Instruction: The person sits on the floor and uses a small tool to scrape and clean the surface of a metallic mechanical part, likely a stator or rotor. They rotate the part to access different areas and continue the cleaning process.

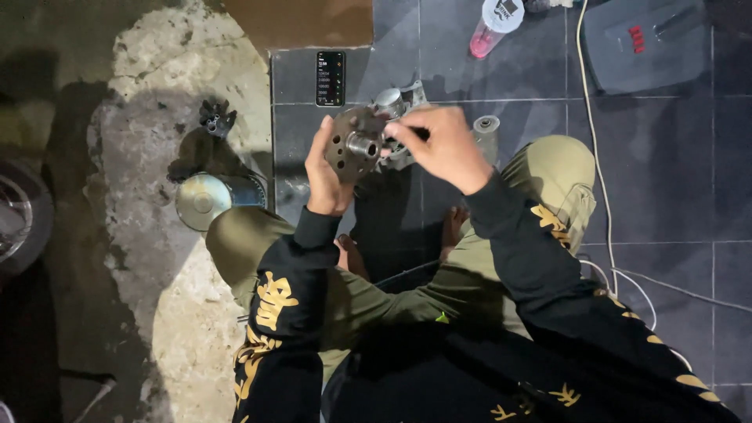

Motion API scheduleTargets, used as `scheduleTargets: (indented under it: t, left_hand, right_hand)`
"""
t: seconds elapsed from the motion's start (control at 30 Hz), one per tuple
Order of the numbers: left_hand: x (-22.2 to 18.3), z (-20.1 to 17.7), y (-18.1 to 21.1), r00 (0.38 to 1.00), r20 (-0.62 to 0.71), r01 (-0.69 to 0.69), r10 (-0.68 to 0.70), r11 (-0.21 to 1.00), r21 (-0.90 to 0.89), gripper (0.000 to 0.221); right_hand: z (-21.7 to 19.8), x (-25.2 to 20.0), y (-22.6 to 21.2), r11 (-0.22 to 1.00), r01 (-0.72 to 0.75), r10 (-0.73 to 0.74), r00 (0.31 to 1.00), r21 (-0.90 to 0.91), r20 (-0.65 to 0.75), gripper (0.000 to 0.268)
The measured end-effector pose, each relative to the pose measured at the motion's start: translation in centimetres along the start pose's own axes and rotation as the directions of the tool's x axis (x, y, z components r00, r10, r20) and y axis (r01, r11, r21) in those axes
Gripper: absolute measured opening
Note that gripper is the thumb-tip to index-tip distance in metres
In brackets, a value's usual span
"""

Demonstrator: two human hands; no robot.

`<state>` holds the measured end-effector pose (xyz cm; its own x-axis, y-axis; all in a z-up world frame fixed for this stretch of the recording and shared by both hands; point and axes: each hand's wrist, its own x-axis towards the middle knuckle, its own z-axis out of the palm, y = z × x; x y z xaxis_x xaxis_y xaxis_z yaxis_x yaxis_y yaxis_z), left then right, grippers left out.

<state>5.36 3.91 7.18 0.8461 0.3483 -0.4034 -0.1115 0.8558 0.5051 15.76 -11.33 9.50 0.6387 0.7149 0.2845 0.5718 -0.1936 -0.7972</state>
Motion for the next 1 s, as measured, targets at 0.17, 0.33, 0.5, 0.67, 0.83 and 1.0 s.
scheduleTargets:
  t: [0.17, 0.33, 0.5, 0.67, 0.83, 1.0]
  left_hand:
    - [1.5, -3.4, -1.3, 0.996, 0.085, -0.003, 0.006, 0.999, -0.043, 0.054]
    - [2.8, -6.0, -2.2, 1.000, -0.012, 0.002, -0.003, 0.998, -0.070, 0.056]
    - [3.0, -5.5, -2.2, 0.998, 0.058, -0.006, 0.013, 0.992, -0.122, 0.054]
    - [3.6, -6.5, -2.3, 0.998, 0.032, -0.060, 0.063, 0.995, -0.078, 0.058]
    - [2.5, -3.9, -1.8, 0.998, -0.055, -0.048, 0.042, 0.994, -0.101, 0.058]
    - [2.6, -4.4, -1.9, 0.998, 0.024, -0.058, 0.061, 0.992, -0.113, 0.055]
  right_hand:
    - [0.9, -0.3, -0.1, 1.000, 0.001, -0.002, 0.999, -0.018, -0.036, 0.021]
    - [0.3, -0.3, -0.5, 1.000, -0.020, 0.020, 1.000, -0.021, -0.023, 0.023]
    - [1.3, -0.6, 0.2, 0.999, -0.027, 0.027, 1.000, 0.019, -0.010, 0.019]
    - [1.6, -0.5, 0.0, 0.999, -0.015, 0.013, 0.999, -0.051, -0.043, 0.021]
    - [1.1, -0.3, -0.1, 0.999, -0.017, 0.016, 1.000, -0.041, -0.026, 0.024]
    - [1.7, -0.9, -1.0, 0.994, -0.054, 0.052, 0.998, 0.091, 0.026, 0.028]
